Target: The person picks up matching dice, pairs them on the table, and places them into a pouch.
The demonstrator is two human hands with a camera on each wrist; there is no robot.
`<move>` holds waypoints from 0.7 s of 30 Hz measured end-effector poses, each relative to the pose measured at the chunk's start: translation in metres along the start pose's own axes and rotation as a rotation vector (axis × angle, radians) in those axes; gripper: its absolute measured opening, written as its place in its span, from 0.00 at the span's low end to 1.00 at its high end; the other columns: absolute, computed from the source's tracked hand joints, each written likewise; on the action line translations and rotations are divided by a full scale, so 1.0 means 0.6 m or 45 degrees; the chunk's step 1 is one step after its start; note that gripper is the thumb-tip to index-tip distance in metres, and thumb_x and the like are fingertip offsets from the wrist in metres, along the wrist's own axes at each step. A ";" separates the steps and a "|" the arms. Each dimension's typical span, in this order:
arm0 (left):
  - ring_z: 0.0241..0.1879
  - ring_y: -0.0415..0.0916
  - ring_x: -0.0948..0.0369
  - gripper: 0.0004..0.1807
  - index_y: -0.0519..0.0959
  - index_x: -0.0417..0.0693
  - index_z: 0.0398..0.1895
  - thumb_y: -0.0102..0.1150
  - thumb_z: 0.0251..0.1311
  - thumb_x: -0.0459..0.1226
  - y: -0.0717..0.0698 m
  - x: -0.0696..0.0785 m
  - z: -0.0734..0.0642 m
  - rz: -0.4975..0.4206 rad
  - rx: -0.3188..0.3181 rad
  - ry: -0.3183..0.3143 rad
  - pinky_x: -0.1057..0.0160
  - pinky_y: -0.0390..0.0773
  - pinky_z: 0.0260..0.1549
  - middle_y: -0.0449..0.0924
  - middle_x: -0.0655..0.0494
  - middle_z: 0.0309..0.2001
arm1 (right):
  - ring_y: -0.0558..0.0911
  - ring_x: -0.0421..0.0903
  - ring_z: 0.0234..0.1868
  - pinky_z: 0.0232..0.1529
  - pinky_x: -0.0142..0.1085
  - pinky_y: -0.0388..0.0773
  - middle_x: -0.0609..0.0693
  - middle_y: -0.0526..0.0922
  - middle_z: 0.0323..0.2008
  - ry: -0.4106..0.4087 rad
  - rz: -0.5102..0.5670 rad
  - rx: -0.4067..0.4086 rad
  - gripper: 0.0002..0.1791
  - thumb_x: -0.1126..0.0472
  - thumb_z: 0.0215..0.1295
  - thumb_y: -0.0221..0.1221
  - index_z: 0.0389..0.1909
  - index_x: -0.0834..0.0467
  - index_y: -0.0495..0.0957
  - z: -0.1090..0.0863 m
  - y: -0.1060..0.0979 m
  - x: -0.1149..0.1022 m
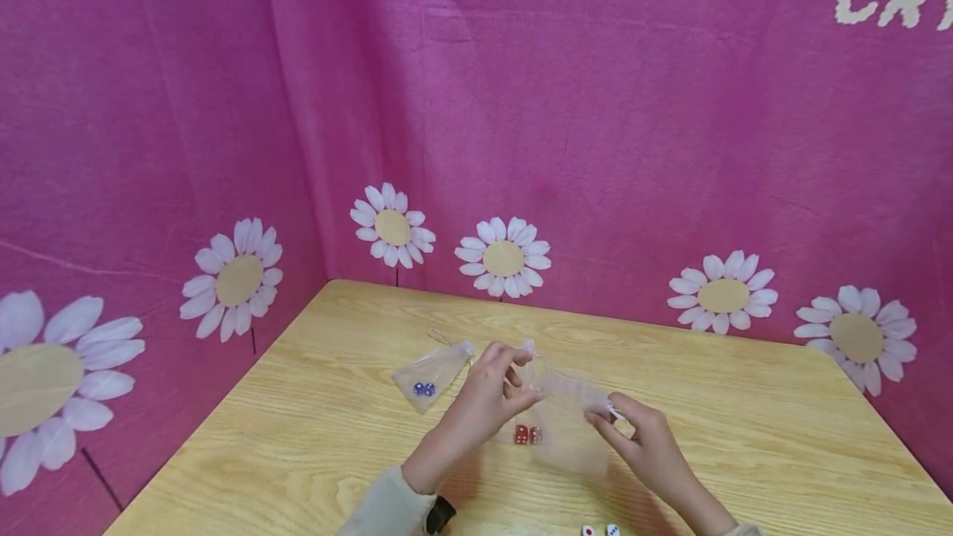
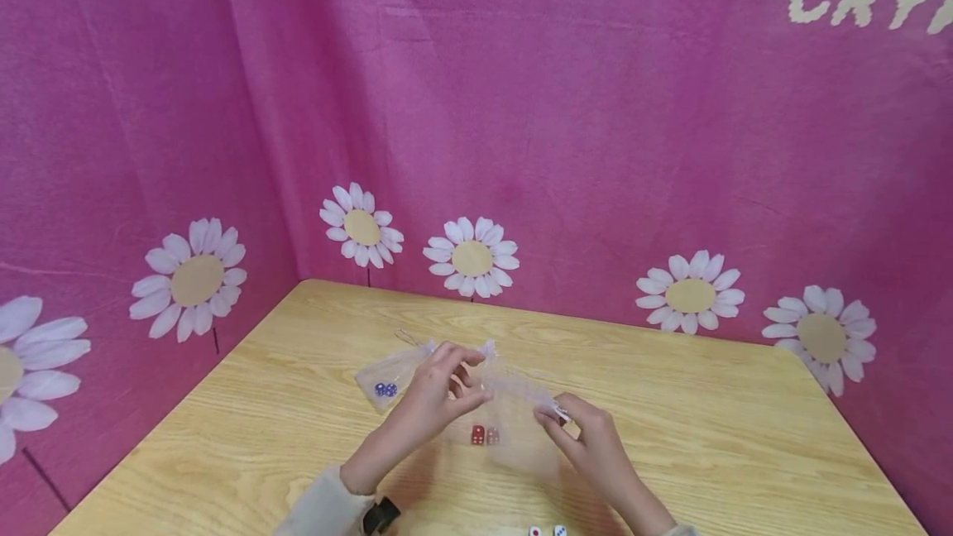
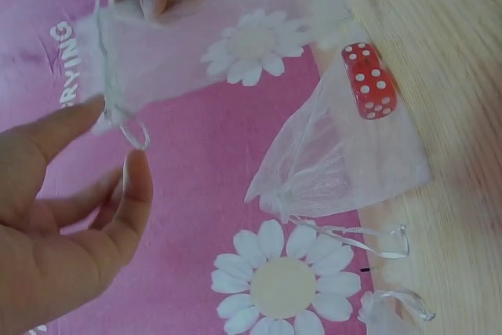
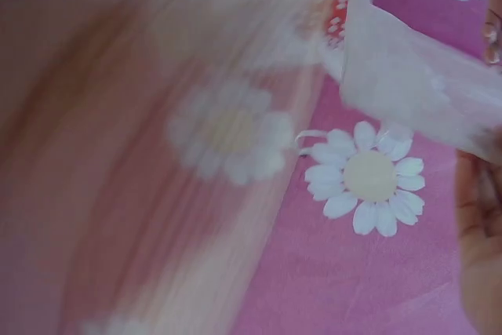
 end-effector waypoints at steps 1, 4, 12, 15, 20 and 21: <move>0.33 0.72 0.68 0.22 0.77 0.40 0.54 0.68 0.57 0.37 0.001 0.000 0.000 -0.004 -0.029 0.008 0.75 0.76 0.32 0.76 0.50 0.46 | 0.76 0.27 0.31 0.32 0.20 0.73 0.43 0.82 0.26 -0.111 0.000 0.015 0.10 0.72 0.55 0.66 0.31 0.54 0.79 -0.001 -0.001 0.003; 0.33 0.74 0.68 0.17 0.80 0.41 0.49 0.68 0.57 0.37 0.004 0.000 -0.001 0.016 -0.133 0.072 0.77 0.75 0.31 0.78 0.51 0.42 | 0.78 0.33 0.32 0.36 0.21 0.75 0.45 0.82 0.29 -0.355 0.030 0.008 0.05 0.68 0.60 0.64 0.34 0.55 0.81 -0.005 -0.005 0.011; 0.33 0.75 0.72 0.04 0.86 0.47 0.36 0.66 0.59 0.37 0.013 0.000 -0.006 0.161 -0.295 0.297 0.80 0.73 0.33 0.83 0.57 0.35 | 0.84 0.41 0.38 0.48 0.19 0.75 0.46 0.86 0.35 -0.373 0.037 -0.200 0.09 0.54 0.69 0.56 0.39 0.53 0.82 -0.019 -0.025 0.016; 0.32 0.73 0.73 0.04 0.87 0.49 0.33 0.66 0.59 0.38 0.017 0.001 -0.008 0.189 -0.308 0.366 0.81 0.71 0.33 0.85 0.58 0.33 | 0.83 0.41 0.42 0.52 0.17 0.73 0.47 0.86 0.40 -0.343 0.015 -0.266 0.10 0.58 0.64 0.62 0.45 0.54 0.81 -0.025 -0.033 0.010; 0.29 0.71 0.76 0.04 0.88 0.47 0.32 0.66 0.58 0.38 0.025 0.003 -0.009 0.161 -0.311 0.385 0.81 0.71 0.30 0.85 0.57 0.32 | 0.77 0.36 0.52 0.59 0.15 0.65 0.48 0.82 0.48 -0.251 -0.067 -0.275 0.32 0.63 0.47 0.74 0.56 0.54 0.76 -0.039 -0.048 -0.007; 0.29 0.71 0.76 0.04 0.88 0.47 0.32 0.66 0.58 0.38 0.026 0.004 -0.009 0.162 -0.310 0.385 0.81 0.71 0.30 0.85 0.57 0.32 | 0.77 0.36 0.53 0.59 0.16 0.65 0.48 0.81 0.49 -0.250 -0.066 -0.256 0.34 0.63 0.45 0.75 0.57 0.56 0.76 -0.042 -0.051 -0.010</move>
Point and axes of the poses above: each hand's wrist, its own z-axis towards the middle knuckle, its own y-axis out of the palm, x = y × z, the point moved 1 cm from there along z, towards the middle knuckle
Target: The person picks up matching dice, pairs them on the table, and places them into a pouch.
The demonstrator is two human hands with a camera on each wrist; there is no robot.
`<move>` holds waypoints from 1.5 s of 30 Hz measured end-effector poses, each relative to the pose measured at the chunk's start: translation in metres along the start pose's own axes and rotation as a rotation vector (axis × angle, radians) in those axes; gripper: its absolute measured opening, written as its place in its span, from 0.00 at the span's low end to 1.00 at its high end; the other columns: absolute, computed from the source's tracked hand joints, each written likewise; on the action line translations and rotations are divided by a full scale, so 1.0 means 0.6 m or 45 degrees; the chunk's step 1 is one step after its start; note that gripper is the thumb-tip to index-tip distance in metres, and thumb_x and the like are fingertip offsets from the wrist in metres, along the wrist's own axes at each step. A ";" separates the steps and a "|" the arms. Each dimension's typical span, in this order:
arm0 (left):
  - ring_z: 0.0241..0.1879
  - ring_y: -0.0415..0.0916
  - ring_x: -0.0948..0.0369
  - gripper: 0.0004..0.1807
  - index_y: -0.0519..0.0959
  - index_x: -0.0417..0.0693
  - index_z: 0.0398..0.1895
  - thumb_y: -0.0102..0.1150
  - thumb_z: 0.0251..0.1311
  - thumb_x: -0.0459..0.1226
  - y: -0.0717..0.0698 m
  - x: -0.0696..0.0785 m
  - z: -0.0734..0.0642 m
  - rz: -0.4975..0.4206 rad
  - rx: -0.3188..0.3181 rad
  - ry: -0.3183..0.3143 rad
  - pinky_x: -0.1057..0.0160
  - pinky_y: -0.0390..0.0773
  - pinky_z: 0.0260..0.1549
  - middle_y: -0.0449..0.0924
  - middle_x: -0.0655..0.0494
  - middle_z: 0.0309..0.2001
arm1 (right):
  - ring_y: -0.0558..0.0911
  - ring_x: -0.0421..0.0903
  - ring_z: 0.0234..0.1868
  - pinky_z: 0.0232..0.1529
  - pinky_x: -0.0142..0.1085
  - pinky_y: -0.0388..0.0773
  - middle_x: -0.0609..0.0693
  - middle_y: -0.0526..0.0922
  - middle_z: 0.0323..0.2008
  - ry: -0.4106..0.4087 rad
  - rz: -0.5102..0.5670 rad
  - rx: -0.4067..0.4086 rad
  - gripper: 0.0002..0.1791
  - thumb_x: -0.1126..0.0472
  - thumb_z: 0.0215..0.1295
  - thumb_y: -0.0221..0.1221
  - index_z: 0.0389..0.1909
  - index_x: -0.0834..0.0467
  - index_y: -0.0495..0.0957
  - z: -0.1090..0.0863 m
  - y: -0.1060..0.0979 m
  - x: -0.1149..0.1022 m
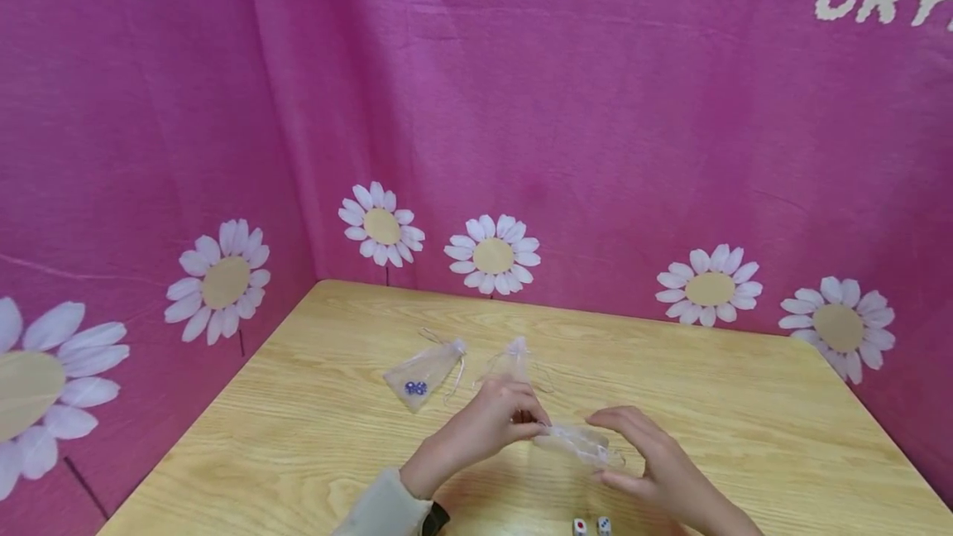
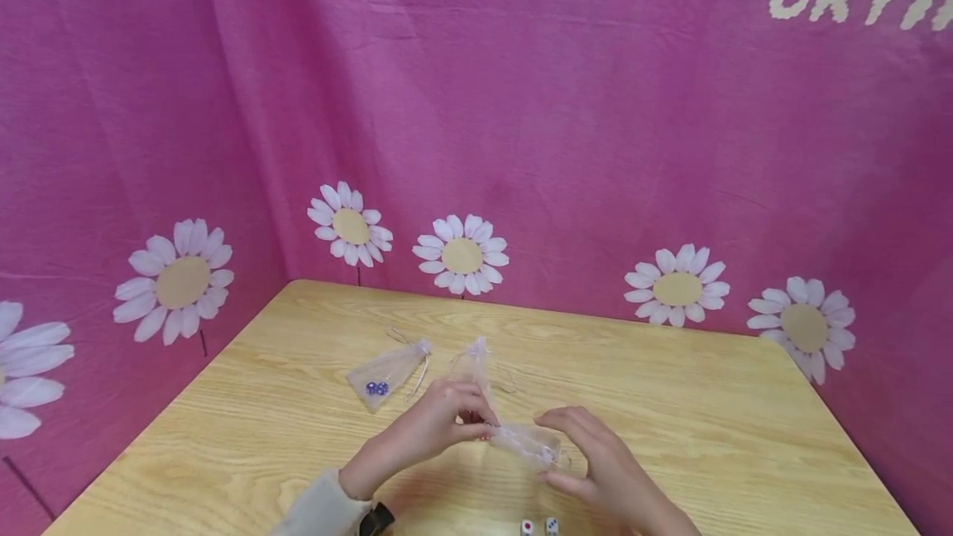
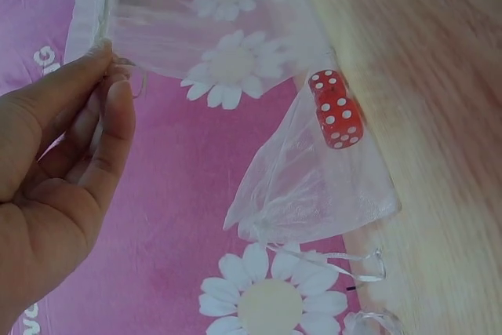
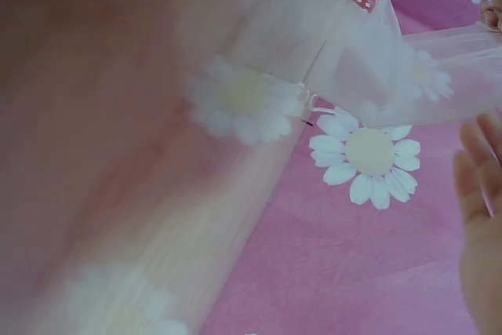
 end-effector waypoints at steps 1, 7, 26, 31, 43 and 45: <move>0.29 0.71 0.76 0.04 0.88 0.47 0.31 0.67 0.58 0.38 0.001 0.001 0.000 0.006 0.000 0.001 0.81 0.71 0.30 0.85 0.57 0.31 | 0.76 0.36 0.53 0.59 0.16 0.65 0.48 0.81 0.49 -0.005 -0.004 0.022 0.34 0.62 0.45 0.75 0.57 0.56 0.76 -0.002 -0.002 -0.002; 0.31 0.74 0.75 0.05 0.88 0.47 0.33 0.65 0.59 0.37 0.004 0.005 0.000 0.049 -0.063 0.023 0.84 0.71 0.31 0.85 0.57 0.33 | 0.78 0.36 0.44 0.50 0.19 0.72 0.45 0.83 0.40 -0.117 -0.025 0.176 0.13 0.54 0.68 0.60 0.46 0.57 0.82 -0.003 -0.008 -0.003; 0.28 0.69 0.82 0.04 0.88 0.48 0.31 0.66 0.58 0.37 0.019 0.019 -0.002 -0.007 -0.333 0.099 0.86 0.71 0.31 0.84 0.59 0.29 | 0.78 0.36 0.39 0.41 0.22 0.74 0.43 0.83 0.35 -0.087 0.319 -0.079 0.21 0.77 0.50 0.67 0.41 0.51 0.82 -0.028 -0.017 -0.008; 0.25 0.66 0.82 0.04 0.87 0.50 0.26 0.68 0.57 0.38 0.026 0.016 0.003 -0.059 -0.213 0.005 0.83 0.71 0.27 0.81 0.61 0.26 | 0.79 0.36 0.37 0.41 0.23 0.75 0.43 0.83 0.32 -0.011 0.350 -0.004 0.21 0.79 0.48 0.67 0.36 0.50 0.81 -0.023 -0.013 -0.007; 0.25 0.69 0.79 0.04 0.85 0.45 0.26 0.68 0.55 0.35 0.036 0.000 0.017 -0.305 -0.071 -0.159 0.78 0.75 0.27 0.82 0.55 0.29 | 0.80 0.32 0.42 0.44 0.23 0.76 0.43 0.84 0.40 0.325 0.245 0.072 0.18 0.74 0.54 0.67 0.44 0.53 0.83 -0.025 -0.025 -0.006; 0.25 0.71 0.79 0.03 0.85 0.45 0.28 0.68 0.55 0.35 0.037 -0.003 0.018 -0.329 -0.071 -0.189 0.77 0.76 0.28 0.82 0.55 0.30 | 0.80 0.33 0.41 0.43 0.23 0.76 0.44 0.84 0.40 0.377 0.231 0.116 0.17 0.74 0.54 0.67 0.44 0.56 0.83 -0.028 -0.028 -0.005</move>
Point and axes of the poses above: each hand's wrist, its own z-axis towards the middle knuckle, its own y-axis out of the palm, x = y × z, the point moved 1 cm from there along z, towards the middle knuckle
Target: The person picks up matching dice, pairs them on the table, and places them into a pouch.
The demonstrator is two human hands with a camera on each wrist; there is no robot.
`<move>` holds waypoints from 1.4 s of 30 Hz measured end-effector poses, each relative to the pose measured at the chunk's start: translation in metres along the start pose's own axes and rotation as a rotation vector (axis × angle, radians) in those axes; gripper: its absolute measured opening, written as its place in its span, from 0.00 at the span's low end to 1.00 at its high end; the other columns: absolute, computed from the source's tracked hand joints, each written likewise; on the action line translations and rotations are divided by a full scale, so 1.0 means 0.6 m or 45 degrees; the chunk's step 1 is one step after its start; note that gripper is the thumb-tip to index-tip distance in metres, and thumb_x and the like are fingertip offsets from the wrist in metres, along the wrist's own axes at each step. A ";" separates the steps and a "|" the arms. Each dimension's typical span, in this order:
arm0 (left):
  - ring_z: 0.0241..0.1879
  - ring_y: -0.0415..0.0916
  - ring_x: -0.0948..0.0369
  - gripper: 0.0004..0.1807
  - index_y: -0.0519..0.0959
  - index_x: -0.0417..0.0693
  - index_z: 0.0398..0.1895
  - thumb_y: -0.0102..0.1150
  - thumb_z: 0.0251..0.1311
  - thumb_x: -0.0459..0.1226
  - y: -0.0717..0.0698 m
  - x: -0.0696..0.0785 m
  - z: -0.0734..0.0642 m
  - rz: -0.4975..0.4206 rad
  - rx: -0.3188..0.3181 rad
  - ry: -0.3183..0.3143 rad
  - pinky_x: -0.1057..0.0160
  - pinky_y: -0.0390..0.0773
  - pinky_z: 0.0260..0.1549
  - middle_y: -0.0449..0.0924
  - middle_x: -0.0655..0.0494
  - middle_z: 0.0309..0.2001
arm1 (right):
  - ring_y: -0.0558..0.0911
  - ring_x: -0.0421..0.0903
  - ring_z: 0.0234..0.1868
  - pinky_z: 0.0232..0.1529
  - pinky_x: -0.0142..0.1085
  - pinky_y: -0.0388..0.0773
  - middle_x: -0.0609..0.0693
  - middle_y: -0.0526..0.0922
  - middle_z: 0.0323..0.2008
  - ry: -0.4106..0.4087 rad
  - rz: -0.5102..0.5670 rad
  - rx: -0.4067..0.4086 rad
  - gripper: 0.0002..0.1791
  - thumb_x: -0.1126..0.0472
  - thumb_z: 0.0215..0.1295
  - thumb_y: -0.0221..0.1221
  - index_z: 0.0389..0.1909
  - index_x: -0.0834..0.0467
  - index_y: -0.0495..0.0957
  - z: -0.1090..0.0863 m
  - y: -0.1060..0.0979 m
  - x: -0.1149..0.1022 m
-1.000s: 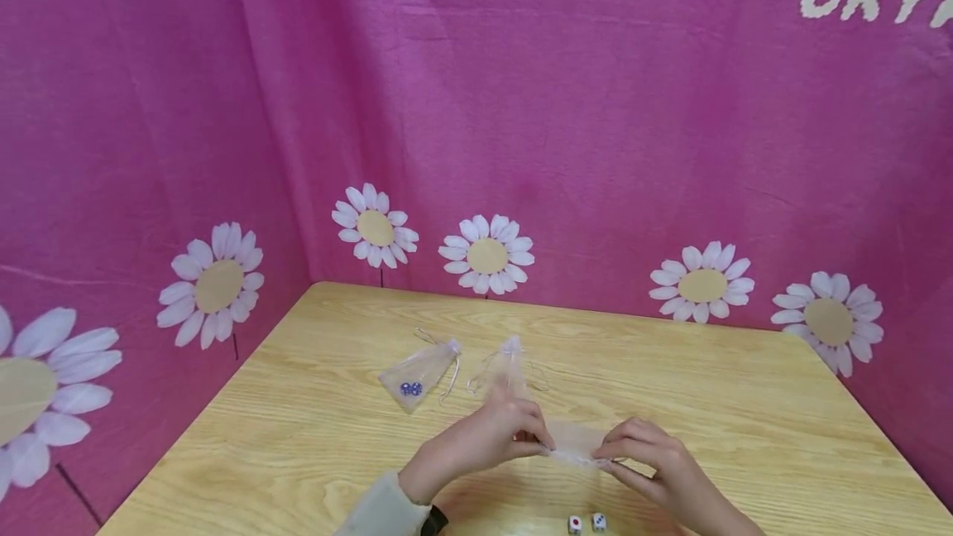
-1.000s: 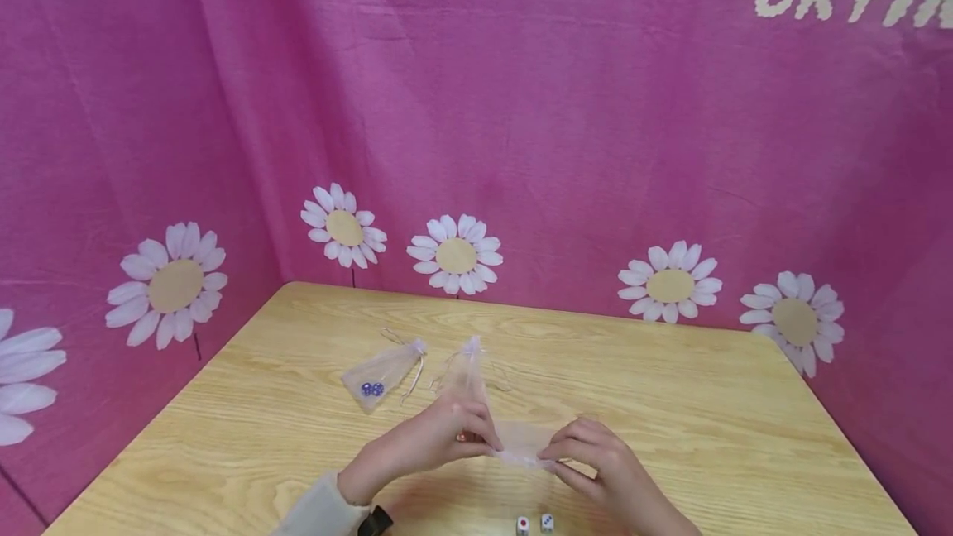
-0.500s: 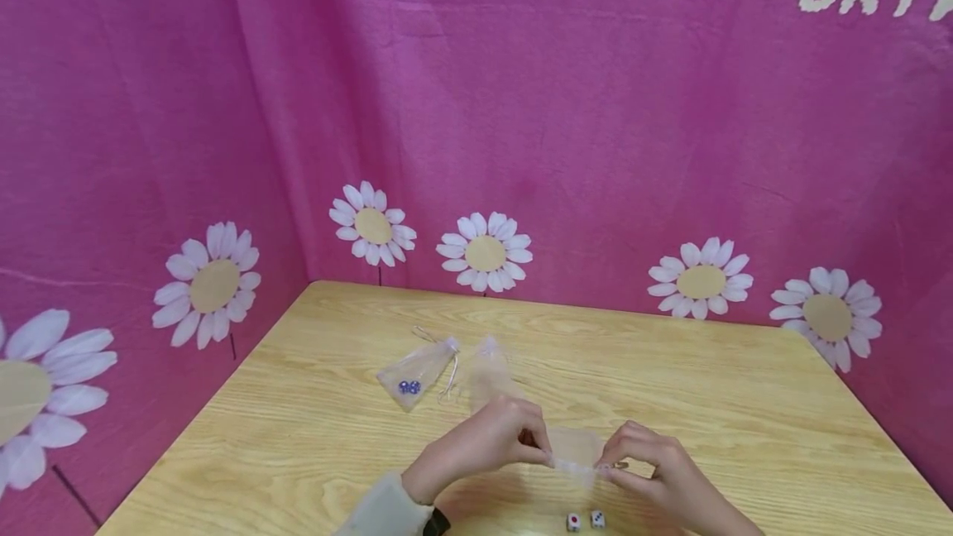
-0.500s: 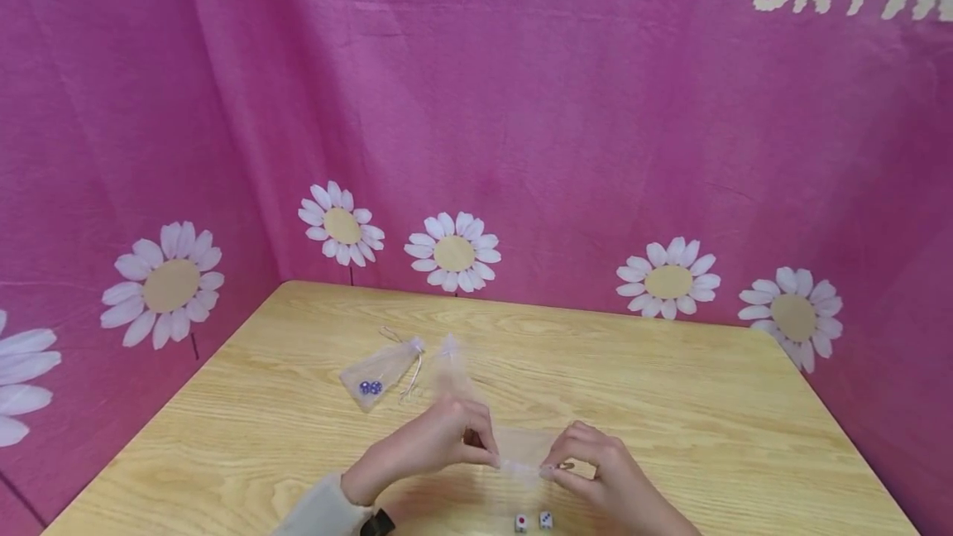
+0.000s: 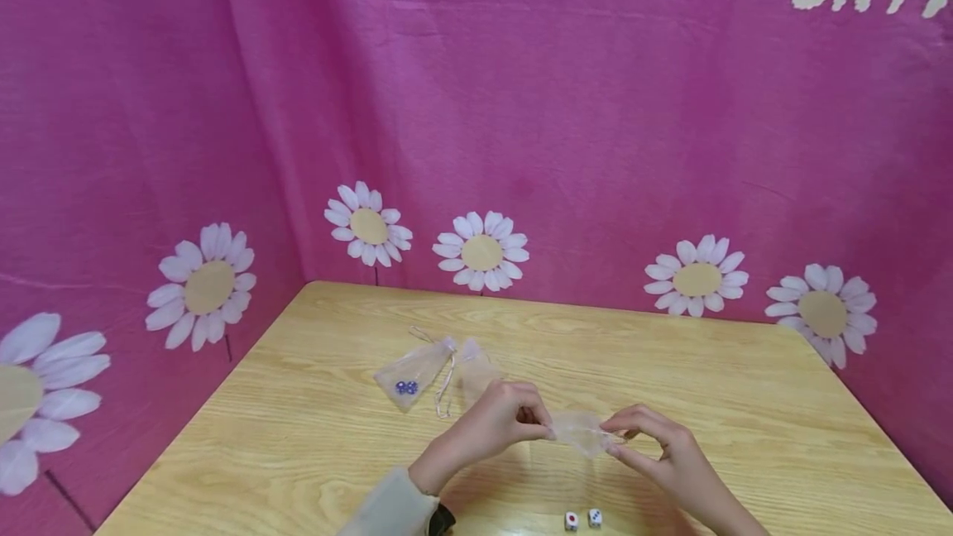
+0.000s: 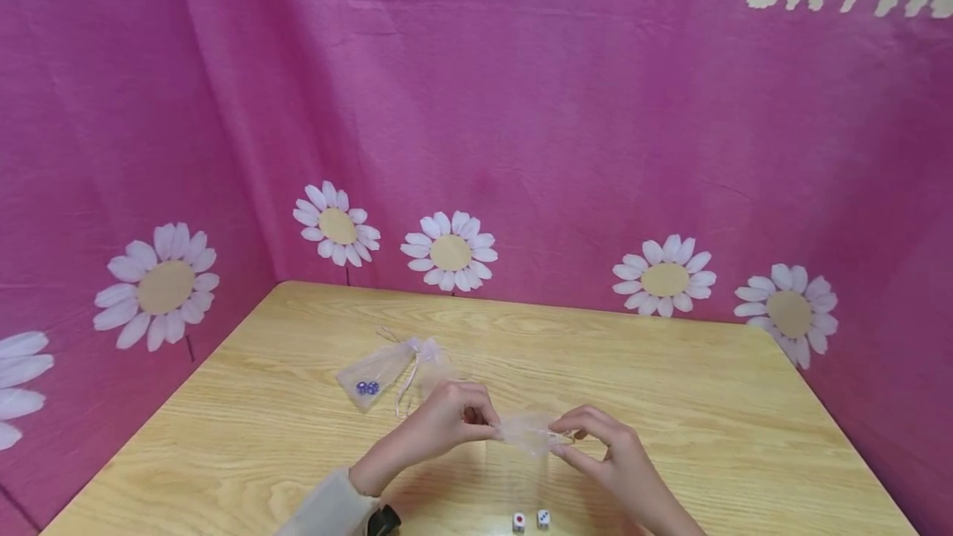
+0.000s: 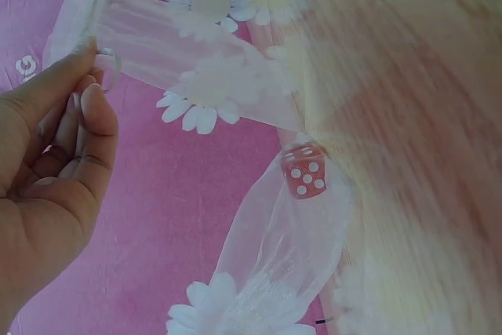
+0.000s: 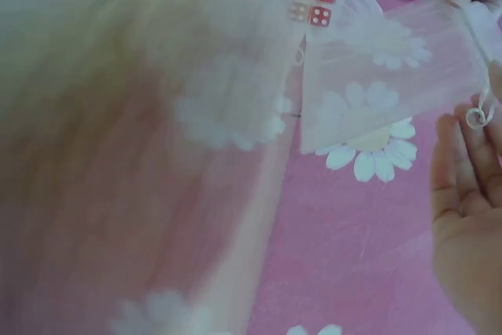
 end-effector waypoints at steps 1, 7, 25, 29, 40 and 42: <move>0.25 0.71 0.79 0.03 0.85 0.45 0.29 0.68 0.56 0.35 0.001 -0.001 0.001 -0.002 0.000 -0.007 0.77 0.75 0.28 0.82 0.55 0.30 | 0.80 0.34 0.40 0.42 0.23 0.77 0.43 0.84 0.41 0.039 -0.006 0.021 0.16 0.73 0.55 0.66 0.43 0.56 0.83 -0.002 -0.003 0.001; 0.25 0.71 0.78 0.03 0.86 0.45 0.29 0.68 0.56 0.35 0.001 -0.001 0.005 0.008 0.036 -0.022 0.77 0.74 0.28 0.84 0.54 0.30 | 0.81 0.32 0.36 0.36 0.26 0.78 0.36 0.83 0.38 0.348 -0.036 0.080 0.09 0.69 0.59 0.65 0.41 0.58 0.83 -0.020 -0.024 0.006; 0.23 0.68 0.78 0.04 0.85 0.44 0.26 0.70 0.53 0.35 0.003 0.001 0.016 0.039 0.161 -0.046 0.77 0.73 0.26 0.85 0.53 0.27 | 0.77 0.29 0.34 0.30 0.27 0.77 0.48 0.83 0.33 0.009 0.086 -0.459 0.06 0.67 0.61 0.64 0.37 0.54 0.81 -0.039 0.005 -0.004; 0.23 0.67 0.78 0.04 0.85 0.44 0.26 0.70 0.54 0.34 0.002 0.002 0.017 0.045 0.159 -0.044 0.77 0.72 0.25 0.85 0.53 0.27 | 0.76 0.27 0.36 0.32 0.26 0.77 0.45 0.82 0.35 0.070 0.075 -0.675 0.03 0.58 0.65 0.62 0.38 0.51 0.82 -0.035 0.013 -0.008; 0.23 0.68 0.79 0.04 0.86 0.44 0.26 0.70 0.54 0.34 0.001 0.001 0.015 0.028 0.145 -0.052 0.77 0.73 0.26 0.85 0.53 0.27 | 0.74 0.26 0.37 0.34 0.23 0.75 0.40 0.80 0.36 -0.065 -0.055 -0.733 0.02 0.57 0.65 0.62 0.37 0.50 0.81 -0.032 0.027 -0.012; 0.23 0.68 0.79 0.04 0.86 0.44 0.26 0.70 0.54 0.34 0.000 0.001 0.015 0.029 0.145 -0.045 0.78 0.73 0.25 0.85 0.53 0.27 | 0.74 0.26 0.37 0.34 0.23 0.75 0.41 0.80 0.36 -0.075 -0.056 -0.727 0.02 0.58 0.65 0.63 0.37 0.50 0.81 -0.031 0.027 -0.011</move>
Point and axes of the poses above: each hand's wrist, its own z-axis towards the middle knuckle, its own y-axis out of the palm, x = y × z, the point moved 1 cm from there along z, towards the middle knuckle
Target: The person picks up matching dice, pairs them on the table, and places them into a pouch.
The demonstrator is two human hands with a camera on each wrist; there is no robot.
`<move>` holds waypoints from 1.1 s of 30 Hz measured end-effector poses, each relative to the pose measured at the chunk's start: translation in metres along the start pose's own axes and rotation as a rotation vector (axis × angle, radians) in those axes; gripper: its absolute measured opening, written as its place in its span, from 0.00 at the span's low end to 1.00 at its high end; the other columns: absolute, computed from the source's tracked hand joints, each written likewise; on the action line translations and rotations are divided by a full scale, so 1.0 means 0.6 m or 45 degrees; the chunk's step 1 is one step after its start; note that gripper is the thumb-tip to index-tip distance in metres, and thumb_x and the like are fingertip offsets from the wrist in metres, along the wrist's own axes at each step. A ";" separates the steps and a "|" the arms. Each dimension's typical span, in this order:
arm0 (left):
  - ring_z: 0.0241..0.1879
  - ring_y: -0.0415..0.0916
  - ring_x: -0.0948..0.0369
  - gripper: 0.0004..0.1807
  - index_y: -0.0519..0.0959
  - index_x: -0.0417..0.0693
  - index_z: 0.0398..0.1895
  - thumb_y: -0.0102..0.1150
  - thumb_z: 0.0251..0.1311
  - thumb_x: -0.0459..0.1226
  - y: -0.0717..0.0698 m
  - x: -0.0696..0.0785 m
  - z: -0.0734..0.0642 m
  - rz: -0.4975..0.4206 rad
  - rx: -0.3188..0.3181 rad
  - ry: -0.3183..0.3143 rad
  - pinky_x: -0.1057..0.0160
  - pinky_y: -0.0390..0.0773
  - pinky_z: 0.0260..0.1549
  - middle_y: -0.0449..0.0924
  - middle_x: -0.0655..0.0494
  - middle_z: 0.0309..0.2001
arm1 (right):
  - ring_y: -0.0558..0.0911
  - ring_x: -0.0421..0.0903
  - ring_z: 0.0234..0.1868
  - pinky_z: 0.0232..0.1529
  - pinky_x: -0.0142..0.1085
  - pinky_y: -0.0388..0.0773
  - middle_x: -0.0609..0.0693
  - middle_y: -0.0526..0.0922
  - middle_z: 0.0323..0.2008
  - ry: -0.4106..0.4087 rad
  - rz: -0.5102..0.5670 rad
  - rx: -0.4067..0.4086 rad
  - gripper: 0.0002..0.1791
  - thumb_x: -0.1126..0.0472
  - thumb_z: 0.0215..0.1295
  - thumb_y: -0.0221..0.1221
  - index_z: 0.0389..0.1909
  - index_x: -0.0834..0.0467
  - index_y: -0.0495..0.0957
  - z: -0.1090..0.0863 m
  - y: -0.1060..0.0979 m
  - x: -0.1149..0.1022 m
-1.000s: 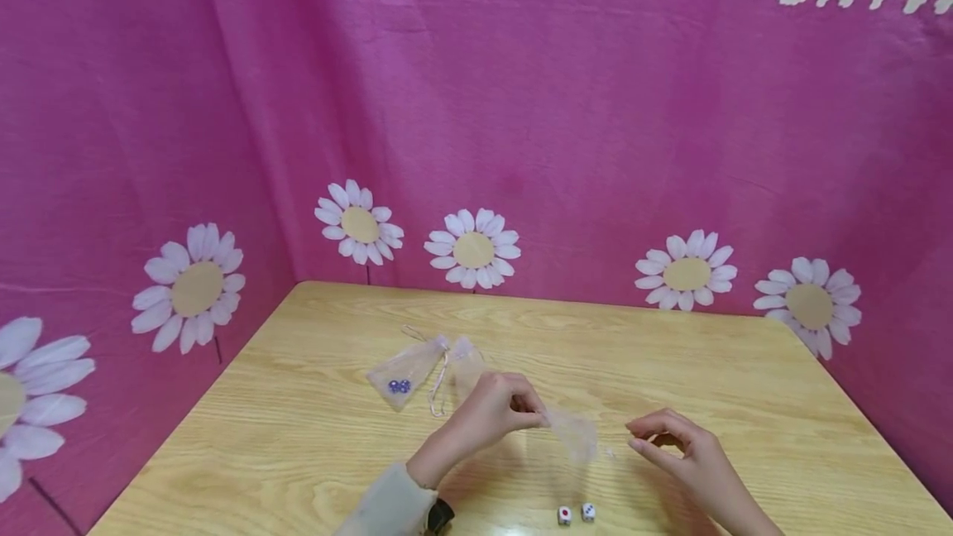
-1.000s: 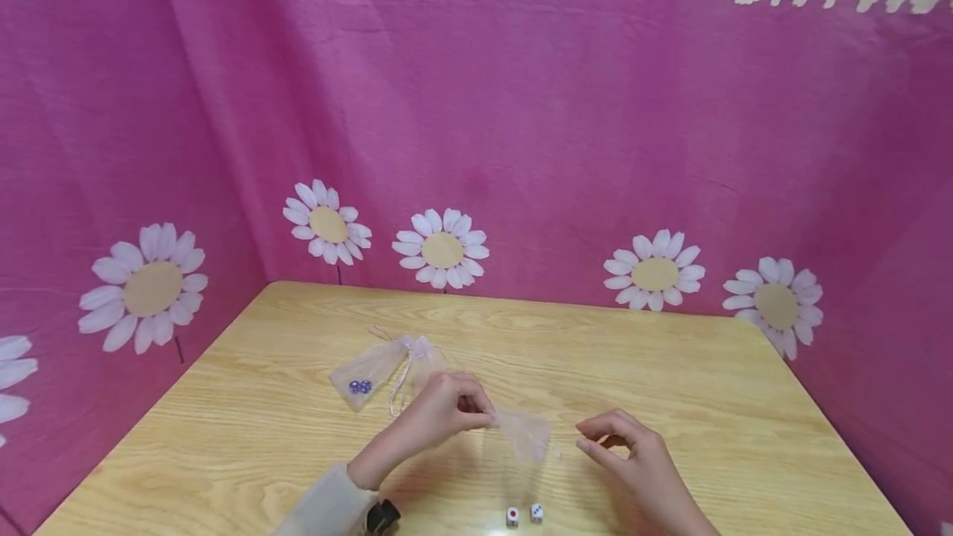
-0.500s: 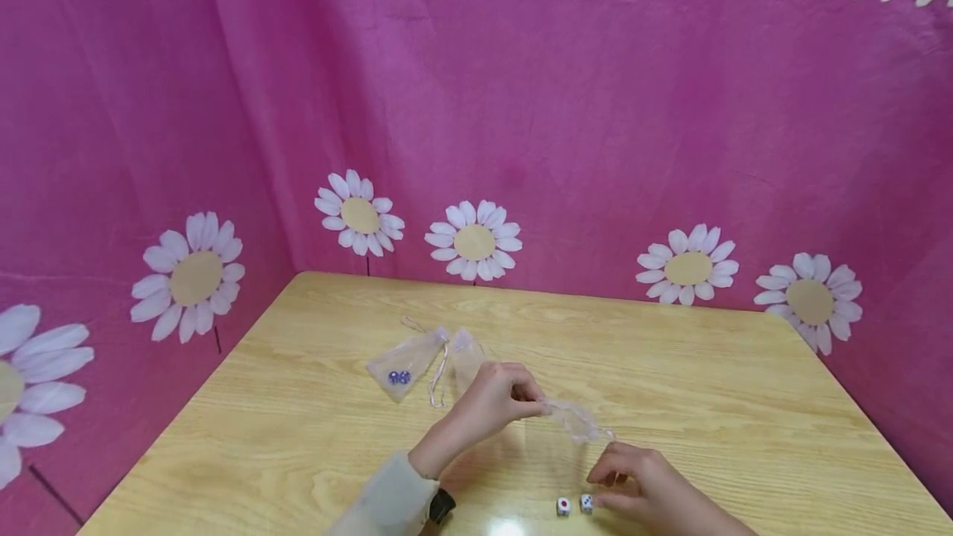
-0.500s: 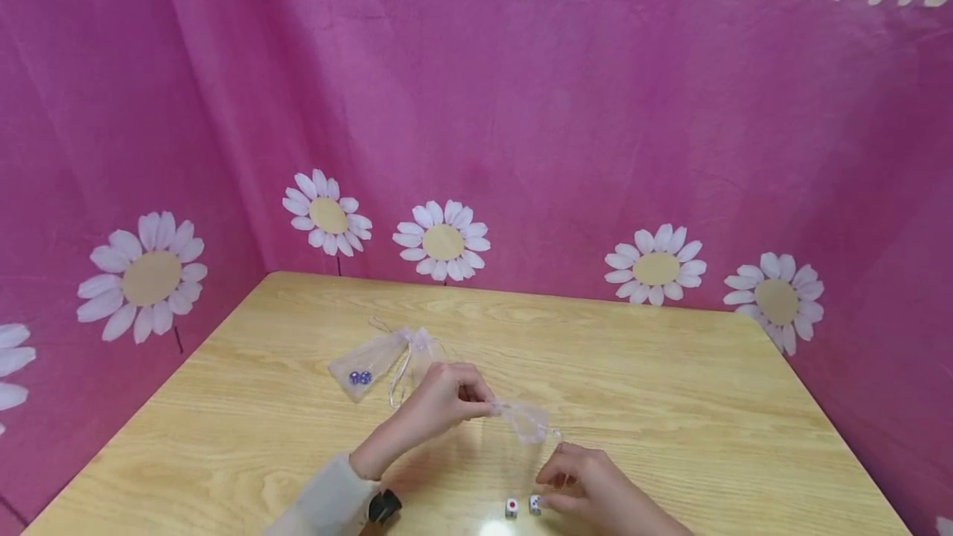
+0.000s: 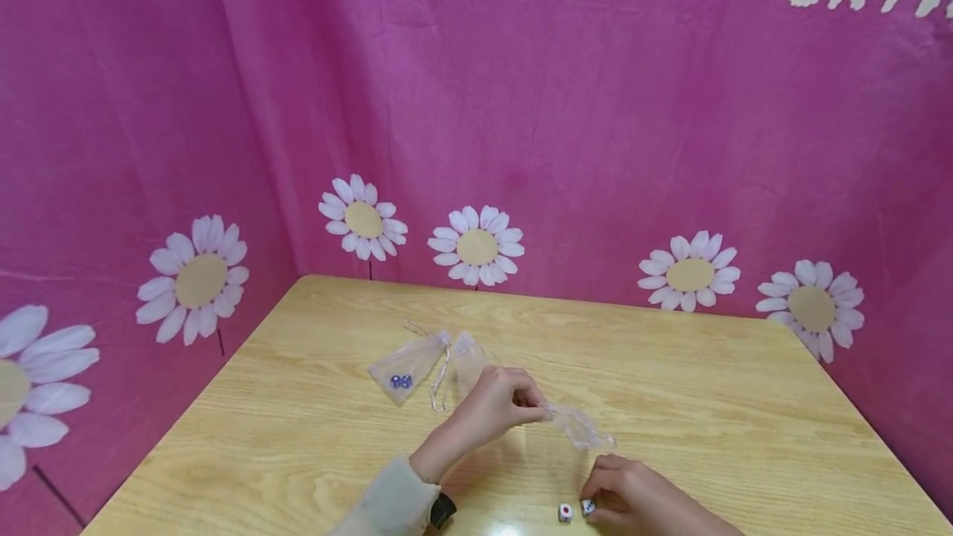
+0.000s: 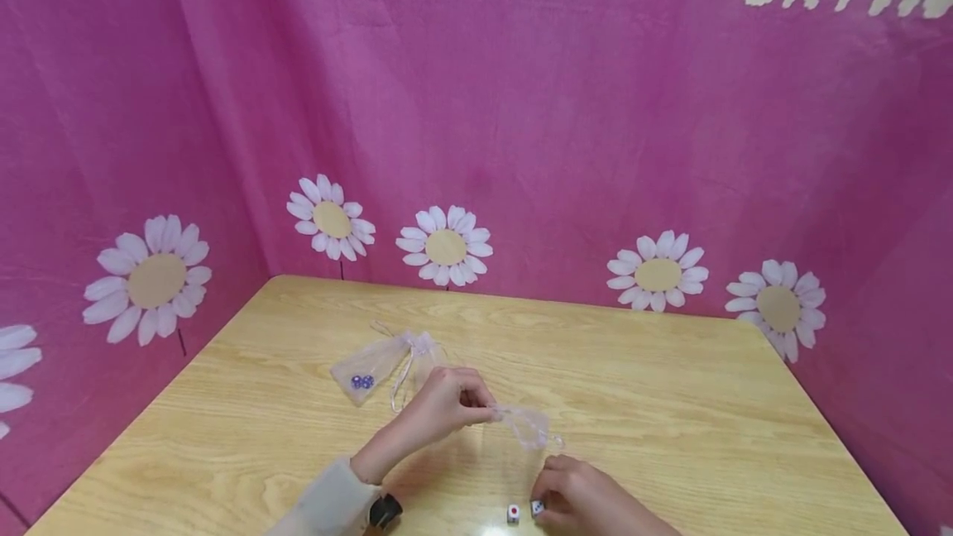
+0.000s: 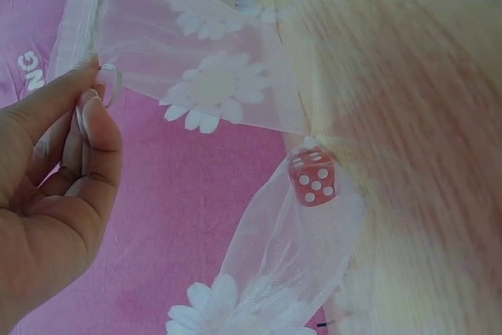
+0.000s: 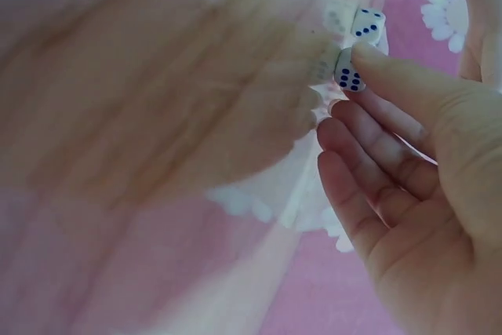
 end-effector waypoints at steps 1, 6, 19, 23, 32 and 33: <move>0.23 0.68 0.79 0.04 0.86 0.43 0.26 0.70 0.53 0.34 0.000 0.000 0.000 0.004 0.003 0.008 0.78 0.73 0.26 0.85 0.53 0.27 | 0.74 0.26 0.37 0.33 0.23 0.75 0.41 0.80 0.35 0.007 0.009 0.000 0.02 0.58 0.65 0.62 0.37 0.51 0.82 -0.001 0.000 0.000; 0.23 0.67 0.79 0.04 0.86 0.43 0.26 0.71 0.53 0.34 0.000 0.000 -0.002 0.011 0.006 0.013 0.78 0.72 0.25 0.85 0.53 0.27 | 0.73 0.25 0.36 0.31 0.24 0.75 0.43 0.81 0.34 0.086 0.094 0.051 0.02 0.59 0.66 0.61 0.37 0.51 0.82 -0.010 -0.007 0.002; 0.22 0.67 0.78 0.04 0.86 0.43 0.26 0.70 0.53 0.34 0.000 -0.001 -0.004 -0.014 0.006 0.000 0.78 0.71 0.24 0.85 0.52 0.27 | 0.77 0.31 0.33 0.33 0.21 0.74 0.38 0.82 0.32 0.059 -0.087 0.597 0.15 0.72 0.51 0.69 0.36 0.51 0.82 -0.034 -0.016 -0.013; 0.22 0.67 0.78 0.04 0.86 0.43 0.26 0.70 0.53 0.34 0.001 -0.001 -0.003 -0.022 0.005 -0.003 0.78 0.71 0.24 0.84 0.52 0.27 | 0.79 0.31 0.34 0.38 0.18 0.74 0.36 0.82 0.35 0.004 -0.175 0.678 0.20 0.71 0.46 0.72 0.39 0.47 0.83 -0.025 -0.020 -0.035; 0.22 0.66 0.79 0.03 0.85 0.43 0.26 0.70 0.53 0.33 0.002 0.002 -0.003 -0.019 0.001 0.023 0.78 0.70 0.24 0.84 0.52 0.27 | 0.78 0.32 0.40 0.43 0.18 0.74 0.43 0.81 0.37 -0.236 -0.304 0.848 0.08 0.55 0.64 0.64 0.40 0.54 0.83 0.007 -0.034 -0.057; 0.22 0.66 0.79 0.03 0.85 0.43 0.26 0.71 0.53 0.34 0.002 0.002 -0.003 -0.015 0.000 0.026 0.78 0.70 0.24 0.84 0.52 0.27 | 0.77 0.32 0.40 0.44 0.17 0.74 0.43 0.81 0.37 -0.218 -0.323 0.852 0.10 0.53 0.66 0.62 0.40 0.55 0.83 0.009 -0.035 -0.057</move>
Point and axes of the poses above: each hand's wrist, its own z-axis towards the middle knuckle, its own y-axis out of the palm, x = y × z, the point moved 1 cm from there along z, towards the middle knuckle
